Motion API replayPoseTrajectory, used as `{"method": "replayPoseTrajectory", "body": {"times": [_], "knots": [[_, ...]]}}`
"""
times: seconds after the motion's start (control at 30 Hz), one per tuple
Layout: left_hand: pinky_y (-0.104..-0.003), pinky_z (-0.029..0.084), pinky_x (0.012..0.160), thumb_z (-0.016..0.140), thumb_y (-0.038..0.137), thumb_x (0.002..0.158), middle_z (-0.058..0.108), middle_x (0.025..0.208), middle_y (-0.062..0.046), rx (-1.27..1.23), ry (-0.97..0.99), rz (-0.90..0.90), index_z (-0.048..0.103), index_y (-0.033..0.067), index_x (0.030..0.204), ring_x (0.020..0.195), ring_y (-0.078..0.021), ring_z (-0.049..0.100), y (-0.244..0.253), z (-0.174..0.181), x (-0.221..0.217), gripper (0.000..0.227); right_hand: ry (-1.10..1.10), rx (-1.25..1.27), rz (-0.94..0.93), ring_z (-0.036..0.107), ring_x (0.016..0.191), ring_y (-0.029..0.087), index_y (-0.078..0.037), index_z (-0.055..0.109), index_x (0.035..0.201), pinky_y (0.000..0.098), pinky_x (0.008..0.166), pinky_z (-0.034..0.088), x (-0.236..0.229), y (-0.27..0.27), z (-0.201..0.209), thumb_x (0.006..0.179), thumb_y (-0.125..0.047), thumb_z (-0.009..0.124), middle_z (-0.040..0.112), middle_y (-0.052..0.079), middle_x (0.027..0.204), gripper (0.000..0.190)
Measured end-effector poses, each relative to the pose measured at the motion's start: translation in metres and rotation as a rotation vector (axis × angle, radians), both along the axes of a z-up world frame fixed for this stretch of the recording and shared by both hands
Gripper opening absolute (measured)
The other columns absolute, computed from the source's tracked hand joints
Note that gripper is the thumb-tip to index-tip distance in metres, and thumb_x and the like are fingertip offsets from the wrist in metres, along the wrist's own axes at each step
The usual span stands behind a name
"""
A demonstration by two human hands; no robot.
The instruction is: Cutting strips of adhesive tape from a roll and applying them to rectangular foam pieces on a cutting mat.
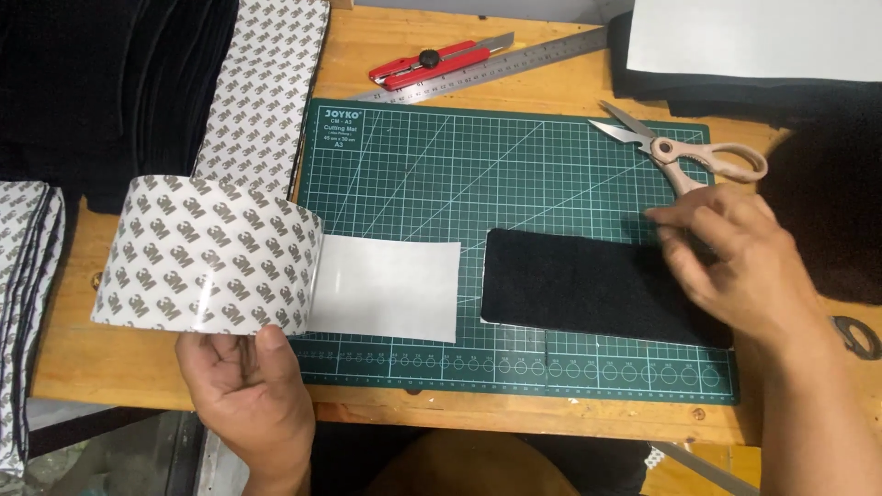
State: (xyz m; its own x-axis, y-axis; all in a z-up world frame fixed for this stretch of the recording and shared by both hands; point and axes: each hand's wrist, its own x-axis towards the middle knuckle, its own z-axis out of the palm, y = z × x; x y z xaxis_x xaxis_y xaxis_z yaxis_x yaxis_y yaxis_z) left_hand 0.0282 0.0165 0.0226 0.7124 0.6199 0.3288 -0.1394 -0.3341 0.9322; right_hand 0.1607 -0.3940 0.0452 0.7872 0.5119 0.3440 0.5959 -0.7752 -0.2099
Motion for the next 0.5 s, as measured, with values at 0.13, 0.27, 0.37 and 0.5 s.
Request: {"method": "replayPoseTrajectory", "body": {"times": [0.13, 0.27, 0.37, 0.5], "knots": [[-0.036, 0.052, 0.109, 0.058, 0.006, 0.102, 0.056, 0.139, -0.023, -0.06, -0.019, -0.01, 0.038, -0.006, 0.147, 0.132, -0.0286, 0.056, -0.005, 0.003, 0.003, 0.05, 0.095, -0.01, 0.019, 0.065, 0.108, 0.028, -0.009, 0.071, 0.117, 0.0452, 0.092, 0.054, -0.002, 0.021, 0.005, 0.097, -0.022, 0.068, 0.069, 0.009, 0.117, 0.024], [-0.04, 0.053, 0.112, 0.059, 0.001, 0.101, 0.056, 0.138, -0.026, 0.047, 0.0, -0.07, 0.035, -0.0063, 0.147, 0.134, -0.0341, 0.056, -0.004, -0.003, 0.004, 0.052, 0.151, -0.025, 0.083, 0.061, 0.112, 0.026, -0.01, 0.068, 0.125, 0.0454, 0.099, 0.047, -0.002, 0.034, 0.004, 0.093, -0.039, 0.066, 0.066, 0.008, 0.117, 0.043], [-0.042, 0.053, 0.111, 0.063, -0.002, 0.098, 0.059, 0.134, -0.028, 0.161, 0.046, -0.079, 0.038, -0.0082, 0.143, 0.131, -0.0352, 0.059, -0.004, -0.003, 0.008, 0.051, 0.246, -0.047, 0.067, 0.058, 0.116, 0.026, -0.013, 0.065, 0.132, 0.0468, 0.1, 0.046, -0.002, 0.041, 0.005, 0.089, -0.05, 0.066, 0.063, 0.008, 0.122, 0.057], [-0.04, 0.053, 0.109, 0.072, 0.008, 0.095, 0.061, 0.131, -0.024, 0.336, 0.19, -0.072, 0.043, -0.0085, 0.144, 0.125, -0.0317, 0.061, 0.0, 0.0, 0.009, 0.06, 0.336, -0.089, 0.065, 0.056, 0.112, 0.025, -0.014, 0.066, 0.133, 0.0474, 0.104, 0.039, 0.003, 0.046, 0.005, 0.085, -0.058, 0.067, 0.059, 0.006, 0.118, 0.065]]}}
